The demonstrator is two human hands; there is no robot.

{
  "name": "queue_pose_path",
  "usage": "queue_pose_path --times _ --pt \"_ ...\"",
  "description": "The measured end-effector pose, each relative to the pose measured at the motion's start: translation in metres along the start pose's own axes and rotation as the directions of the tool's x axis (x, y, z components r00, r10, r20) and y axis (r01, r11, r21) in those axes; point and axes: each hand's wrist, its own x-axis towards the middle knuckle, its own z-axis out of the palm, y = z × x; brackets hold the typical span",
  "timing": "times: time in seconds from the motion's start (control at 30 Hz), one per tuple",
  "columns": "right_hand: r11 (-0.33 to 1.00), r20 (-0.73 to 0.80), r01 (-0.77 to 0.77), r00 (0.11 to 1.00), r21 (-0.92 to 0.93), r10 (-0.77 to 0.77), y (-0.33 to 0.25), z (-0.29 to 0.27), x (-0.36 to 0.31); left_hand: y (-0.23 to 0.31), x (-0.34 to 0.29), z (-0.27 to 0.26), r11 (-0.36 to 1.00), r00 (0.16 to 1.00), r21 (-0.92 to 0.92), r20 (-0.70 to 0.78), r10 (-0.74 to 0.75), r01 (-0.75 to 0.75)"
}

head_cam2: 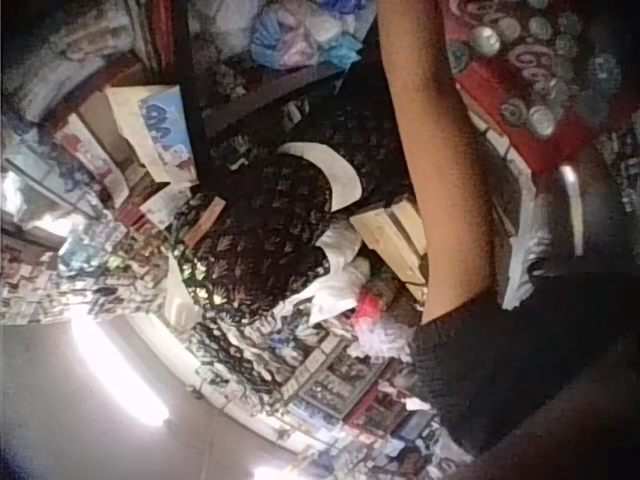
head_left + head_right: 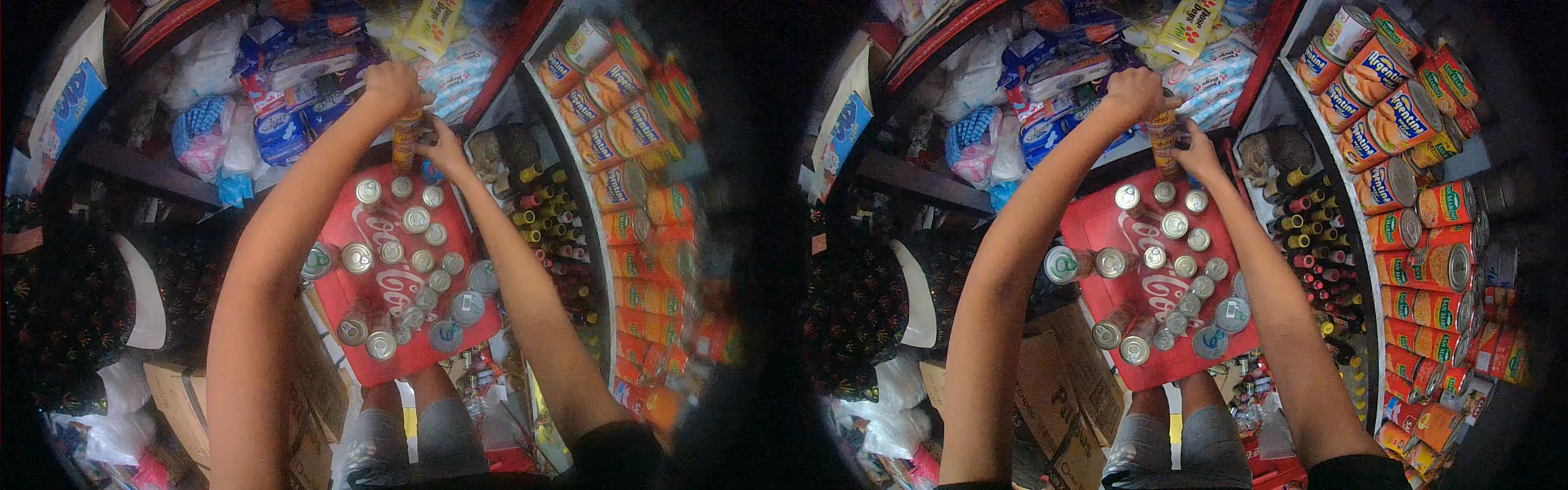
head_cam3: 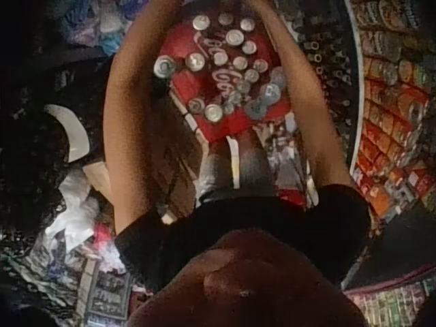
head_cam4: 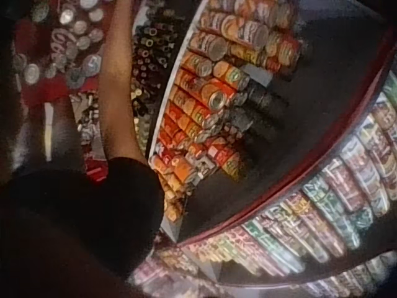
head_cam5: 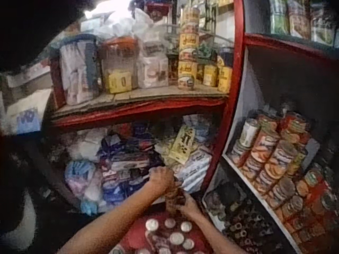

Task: Restocking and organizing various canned food products on store shelves.

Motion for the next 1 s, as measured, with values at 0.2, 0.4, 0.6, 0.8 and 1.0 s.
queue_pose_path --times 0.2,0.4,0.6,0.8,1.0 --pt "0.992 -0.053 0.127 0.991 0.009 -0.127 0.026 0.002 0.004 -0.003 0.006 0.007 0.996 0.998 -0.07 0.017 -0.053 0.054" --pt "0.992 0.033 -0.065 0.998 0.105 0.062 0.063 0.006 0.003 -0.014 0.008 0.022 0.956 0.989 -0.252 -0.026 0.149 -0.151" --pt "0.944 -0.042 -0.185 0.978 0.271 0.204 0.109 0.012 -0.021 -0.035 0.013 0.033 0.905 0.974 -0.367 -0.016 0.226 -0.216" --pt "0.965 -0.115 -0.217 0.965 0.147 0.234 0.123 0.014 -0.027 -0.039 0.01 0.027 0.873 0.963 -0.426 0.013 0.268 -0.237" --pt "0.989 -0.042 -0.101 0.994 -0.109 0.097 0.091 0.037 -0.003 -0.05 0.011 0.034 0.865 0.964 -0.439 -0.01 0.267 -0.244"
